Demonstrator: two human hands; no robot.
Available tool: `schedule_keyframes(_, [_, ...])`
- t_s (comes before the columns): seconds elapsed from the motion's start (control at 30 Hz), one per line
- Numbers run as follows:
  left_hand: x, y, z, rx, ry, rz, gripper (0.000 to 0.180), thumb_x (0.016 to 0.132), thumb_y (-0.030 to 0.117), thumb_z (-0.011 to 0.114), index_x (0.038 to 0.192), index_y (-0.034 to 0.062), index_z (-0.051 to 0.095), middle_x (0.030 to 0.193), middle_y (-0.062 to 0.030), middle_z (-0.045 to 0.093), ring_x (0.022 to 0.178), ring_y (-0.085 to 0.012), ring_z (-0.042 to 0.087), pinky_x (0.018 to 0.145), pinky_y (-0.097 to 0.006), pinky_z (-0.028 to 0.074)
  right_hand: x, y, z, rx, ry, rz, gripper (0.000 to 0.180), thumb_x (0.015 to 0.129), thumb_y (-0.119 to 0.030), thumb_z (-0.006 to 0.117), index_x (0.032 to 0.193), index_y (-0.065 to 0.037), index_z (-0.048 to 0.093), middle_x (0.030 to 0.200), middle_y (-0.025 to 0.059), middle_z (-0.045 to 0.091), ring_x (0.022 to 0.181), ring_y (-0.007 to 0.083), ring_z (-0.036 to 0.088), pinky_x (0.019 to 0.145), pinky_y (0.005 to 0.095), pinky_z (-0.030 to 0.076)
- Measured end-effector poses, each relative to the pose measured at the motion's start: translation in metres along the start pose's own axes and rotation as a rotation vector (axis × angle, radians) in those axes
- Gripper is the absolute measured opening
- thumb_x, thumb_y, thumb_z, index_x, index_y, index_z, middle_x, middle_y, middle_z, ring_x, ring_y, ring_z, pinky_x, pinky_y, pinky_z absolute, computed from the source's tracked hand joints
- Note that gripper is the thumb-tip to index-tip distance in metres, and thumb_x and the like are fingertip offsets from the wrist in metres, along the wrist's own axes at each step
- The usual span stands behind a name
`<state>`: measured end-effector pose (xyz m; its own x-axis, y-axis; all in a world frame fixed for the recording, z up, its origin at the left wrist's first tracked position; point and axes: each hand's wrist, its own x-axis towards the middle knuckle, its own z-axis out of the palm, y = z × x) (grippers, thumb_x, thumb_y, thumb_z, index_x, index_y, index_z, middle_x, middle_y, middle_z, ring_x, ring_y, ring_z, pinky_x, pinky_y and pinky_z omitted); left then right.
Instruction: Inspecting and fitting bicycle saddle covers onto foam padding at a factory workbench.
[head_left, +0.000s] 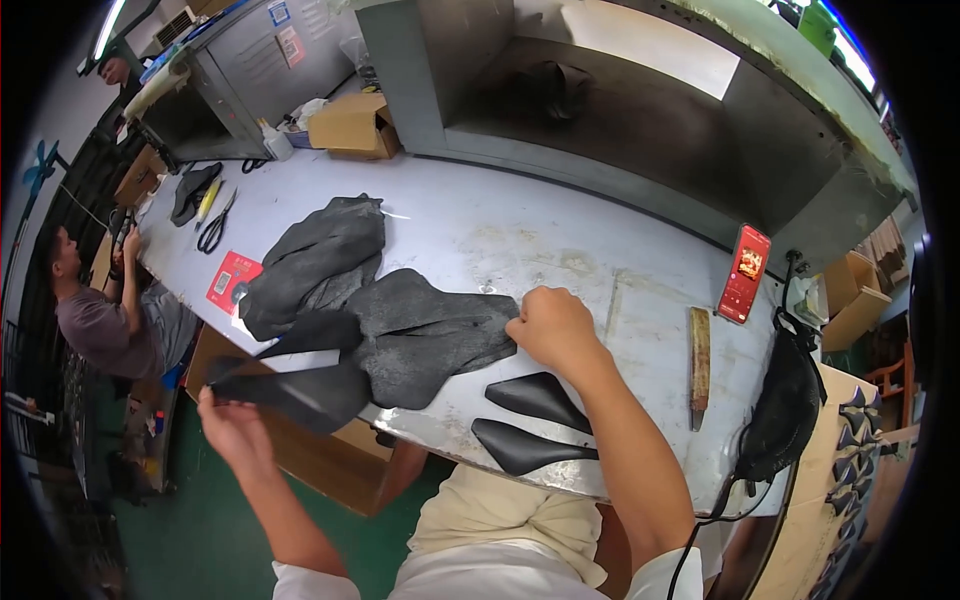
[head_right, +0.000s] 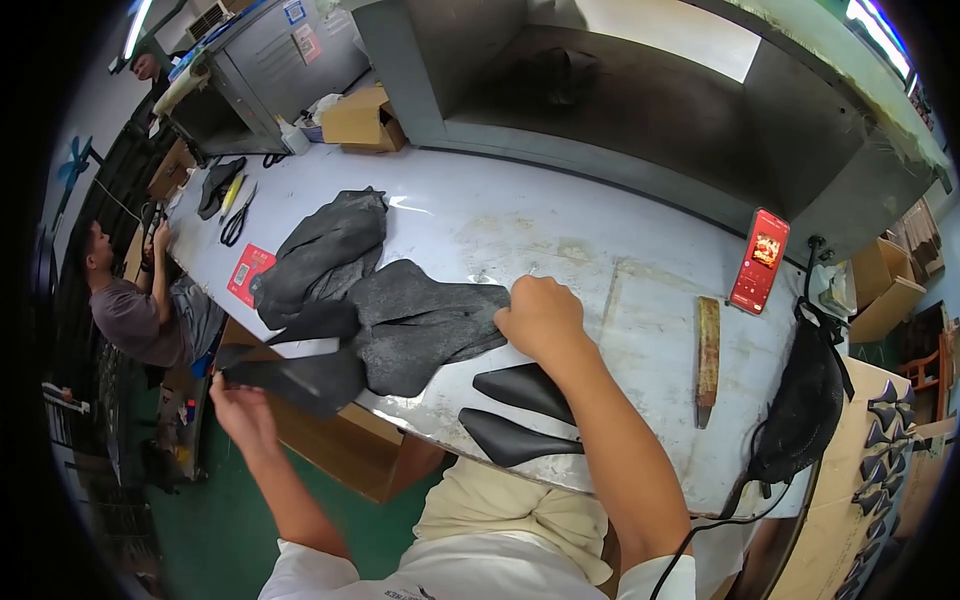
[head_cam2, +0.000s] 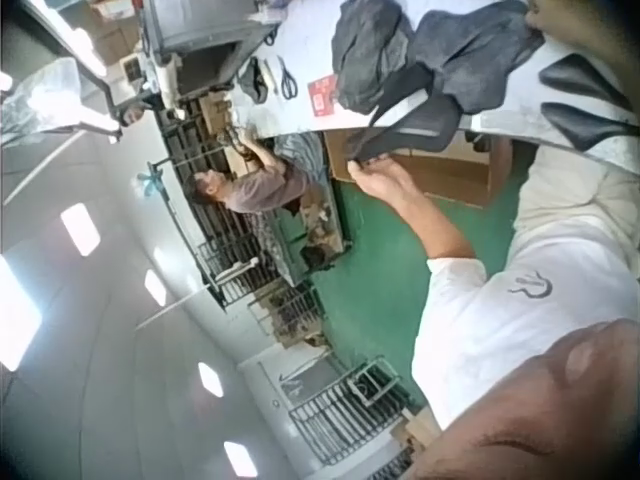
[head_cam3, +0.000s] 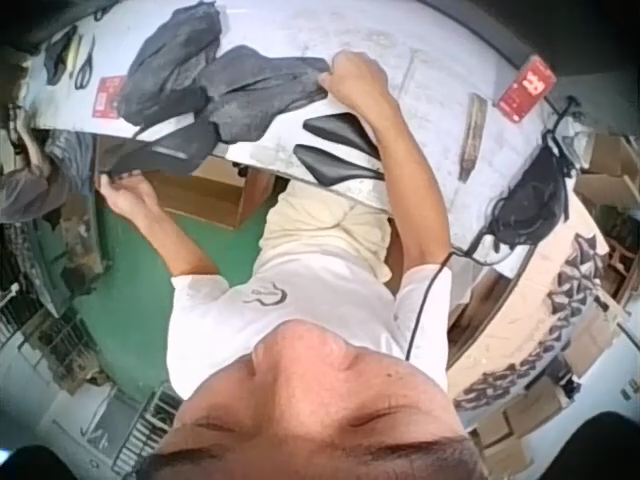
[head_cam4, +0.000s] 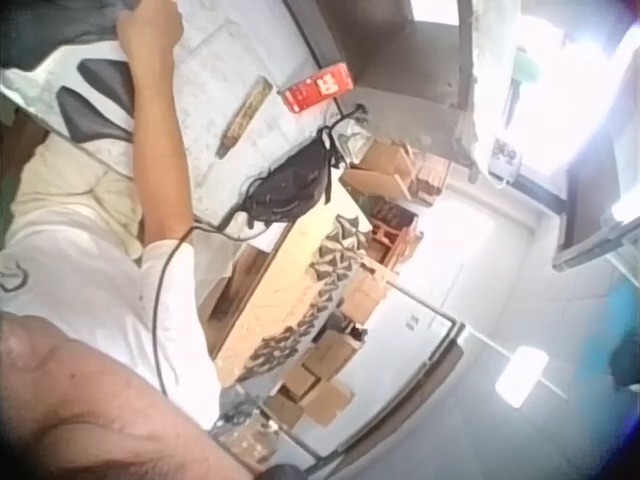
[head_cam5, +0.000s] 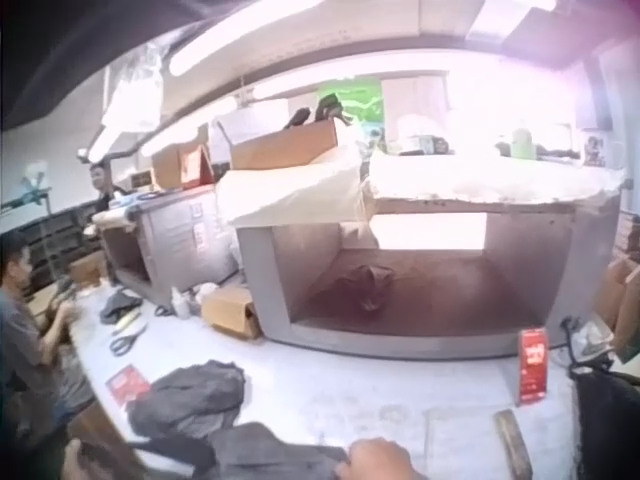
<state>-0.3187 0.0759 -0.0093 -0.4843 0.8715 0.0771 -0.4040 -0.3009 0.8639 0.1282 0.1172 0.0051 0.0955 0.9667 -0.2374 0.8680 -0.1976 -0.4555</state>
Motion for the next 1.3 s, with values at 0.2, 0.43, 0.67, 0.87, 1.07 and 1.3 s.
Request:
schedule_keyframes(0.2, [-0.016,0.081,-0.001,0.374,0.111,0.258,0.024,0.102,0.023,0.046,0.115,0.0030,0.050,0.099,-0.0122,0.062,0.086,-0.0185,0.060,0.075,-0.033,0.053,0.004,0.008,0.001,0.070,-0.021,-0.028,0.024,0.075,-0.021,0.068,0.081,0.002,0.068,0.082,0.0220,0.068,0.077,0.0366,0.068,0.070,0.0441,0.054])
schedule_keyframes(0.43, [-0.091,0.082,0.058,1.561,-0.440,0.097,0.017,0.099,0.018,0.048,0.100,0.0029,0.056,0.068,-0.0176,0.062,0.059,-0.0312,0.066,0.054,-0.039,0.050,-0.065,-0.013,-0.028,0.398,0.214,-0.076,0.022,0.081,-0.018,0.066,0.088,0.001,0.059,0.068,0.0149,0.065,0.060,0.0337,0.062,0.060,0.0370,0.050])
schedule_keyframes(0.67, [-0.174,0.008,0.124,0.986,-1.584,-0.197,0.016,0.098,0.024,0.053,0.110,0.0127,0.053,0.075,-0.0090,0.065,0.066,-0.0284,0.067,0.059,-0.039,0.053,-0.202,-0.019,-0.024,0.487,-0.094,-0.541,0.039,0.084,-0.013,0.074,0.117,0.001,0.057,0.104,0.0162,0.065,0.086,0.0152,0.062,0.071,0.0315,0.053])
schedule_keyframes(0.87, [-0.211,-0.014,0.194,0.794,-1.953,-0.261,0.024,0.094,0.021,0.059,0.111,0.0054,0.052,0.087,-0.0110,0.063,0.070,-0.0240,0.062,0.065,-0.033,0.051,-0.253,0.029,-0.027,0.621,-0.252,-0.116,0.028,0.074,-0.011,0.082,0.083,0.001,0.059,0.067,0.0092,0.058,0.061,0.0131,0.055,0.056,0.0279,0.044])
schedule_keyframes(1.07, [-0.226,-0.061,0.223,-0.114,-2.143,-0.709,0.030,0.085,0.016,0.069,0.111,0.0040,0.061,0.089,-0.0127,0.064,0.080,-0.0296,0.064,0.074,-0.037,0.051,-0.290,0.124,-0.026,1.337,-0.056,-0.745,0.019,0.083,-0.005,0.075,0.080,0.002,0.057,0.061,0.0127,0.058,0.052,0.0216,0.058,0.046,0.0334,0.044])
schedule_keyframes(1.3, [-0.263,-0.092,0.207,-0.652,-0.983,-1.645,0.088,0.087,0.017,0.067,0.154,0.0062,0.011,0.138,-0.0130,0.052,0.108,-0.0234,0.063,0.097,-0.037,0.048,-0.295,0.135,-0.027,1.834,-0.020,-0.893,0.020,0.082,-0.003,0.076,0.081,0.004,0.057,0.059,0.0140,0.057,0.052,0.0246,0.060,0.044,0.0367,0.047])
